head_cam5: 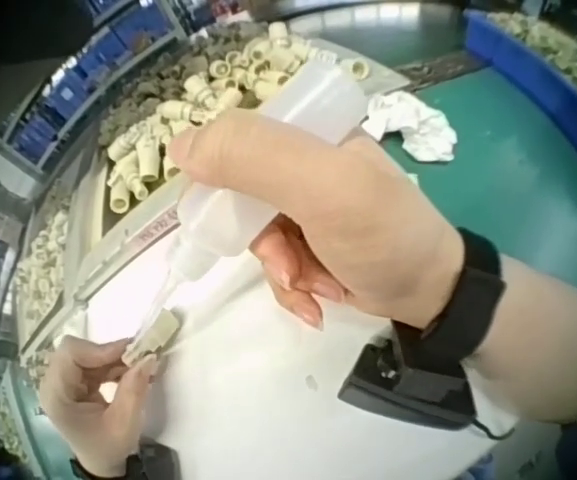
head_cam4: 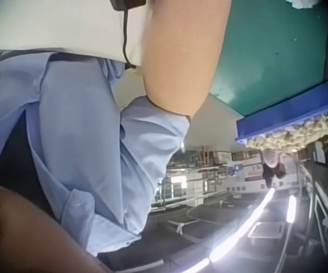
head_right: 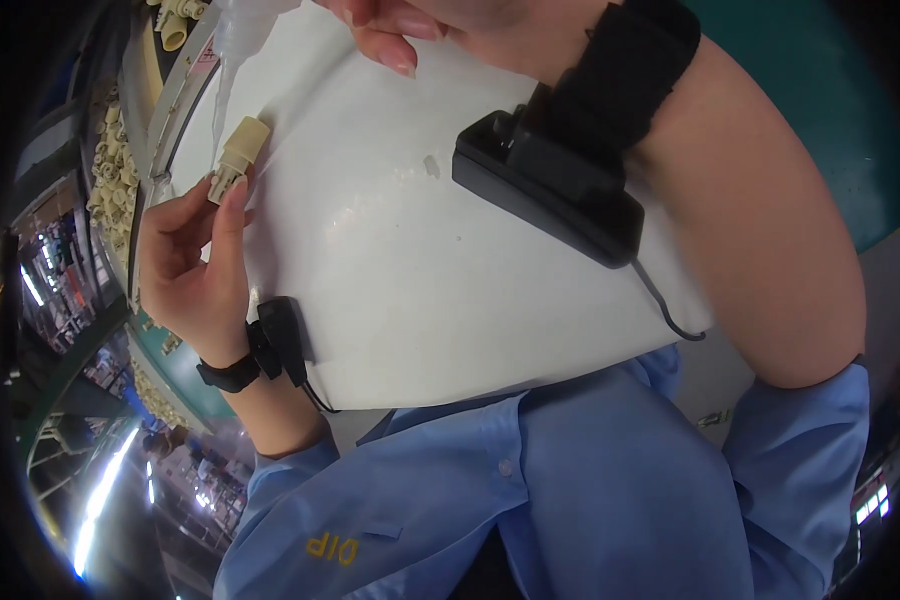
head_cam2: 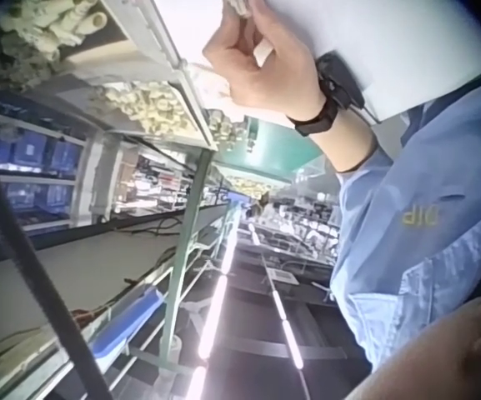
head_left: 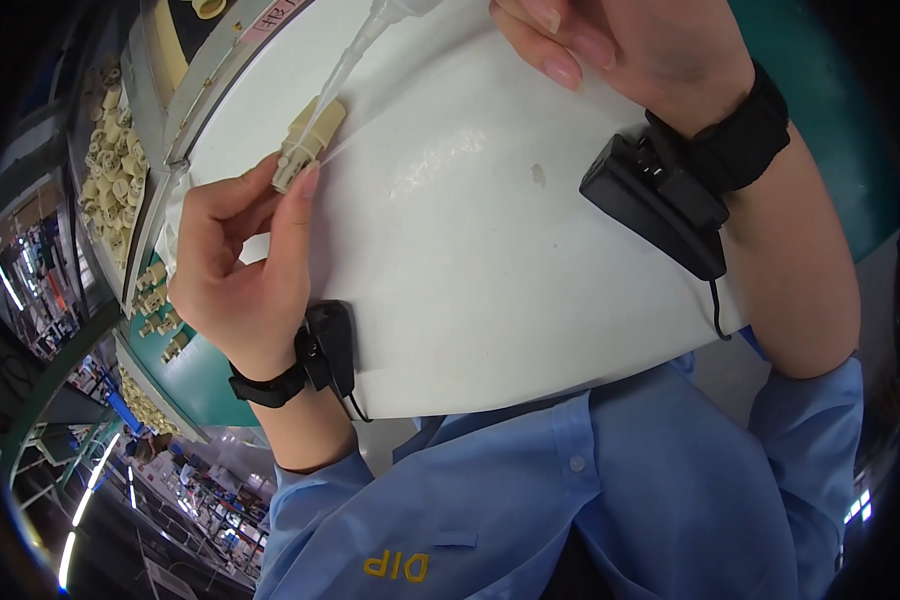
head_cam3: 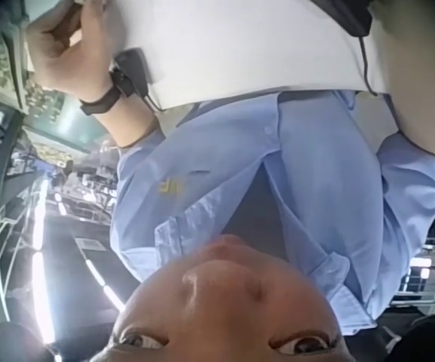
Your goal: The person picks up a component from a tray, applies liquid to it from a squeeze bottle, and sets it down on the table, repeating the process for several components.
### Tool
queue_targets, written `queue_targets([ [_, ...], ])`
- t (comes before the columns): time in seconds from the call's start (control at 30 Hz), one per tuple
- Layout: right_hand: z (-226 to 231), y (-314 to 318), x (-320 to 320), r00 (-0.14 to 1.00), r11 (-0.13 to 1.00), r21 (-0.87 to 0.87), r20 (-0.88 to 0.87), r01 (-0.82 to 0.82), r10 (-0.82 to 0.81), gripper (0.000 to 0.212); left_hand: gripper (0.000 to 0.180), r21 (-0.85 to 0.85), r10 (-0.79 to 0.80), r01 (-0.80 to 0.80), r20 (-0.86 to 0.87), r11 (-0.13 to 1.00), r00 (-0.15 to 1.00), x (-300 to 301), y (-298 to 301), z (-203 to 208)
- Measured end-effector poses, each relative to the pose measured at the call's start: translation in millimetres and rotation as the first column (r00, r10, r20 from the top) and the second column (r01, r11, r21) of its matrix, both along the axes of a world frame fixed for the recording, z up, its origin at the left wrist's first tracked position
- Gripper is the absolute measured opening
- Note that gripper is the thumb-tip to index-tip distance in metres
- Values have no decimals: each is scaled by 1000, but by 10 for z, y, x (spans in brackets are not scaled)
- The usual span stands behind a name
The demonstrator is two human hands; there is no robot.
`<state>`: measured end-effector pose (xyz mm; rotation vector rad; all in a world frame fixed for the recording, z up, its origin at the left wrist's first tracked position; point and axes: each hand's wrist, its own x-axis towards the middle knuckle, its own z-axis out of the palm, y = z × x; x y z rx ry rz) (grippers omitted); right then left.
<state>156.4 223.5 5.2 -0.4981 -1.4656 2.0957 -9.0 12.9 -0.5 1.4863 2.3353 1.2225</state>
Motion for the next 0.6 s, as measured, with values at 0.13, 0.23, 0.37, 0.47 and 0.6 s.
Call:
queue_targets([
  [0.13, -10, -6, -39, 1000, 997, 79, 6, 5, -5, 29, 21, -56, 0, -6, -115, 998, 993, 57, -22, 37],
  [0.23, 14, -56, -72, 999, 997, 79, 39, 26, -29, 30, 22, -44, -11, 3, -169, 999, 985, 79, 7, 32],
  [0.37, -1, -74, -88, 996, 995, 90, 70, 44, -50, 31, 22, -50, -7, -2, -193, 999, 981, 109, -7, 38],
  [0.47, -34, -64, -88, 997, 991, 127, 48, 51, -58, 32, 22, -45, 2, -11, -182, 999, 983, 103, 11, 27],
  [0.6, 24, -43, -88, 996, 998, 65, 86, 20, -25, 32, 23, -36, -12, 5, -209, 999, 978, 83, 10, 21],
])
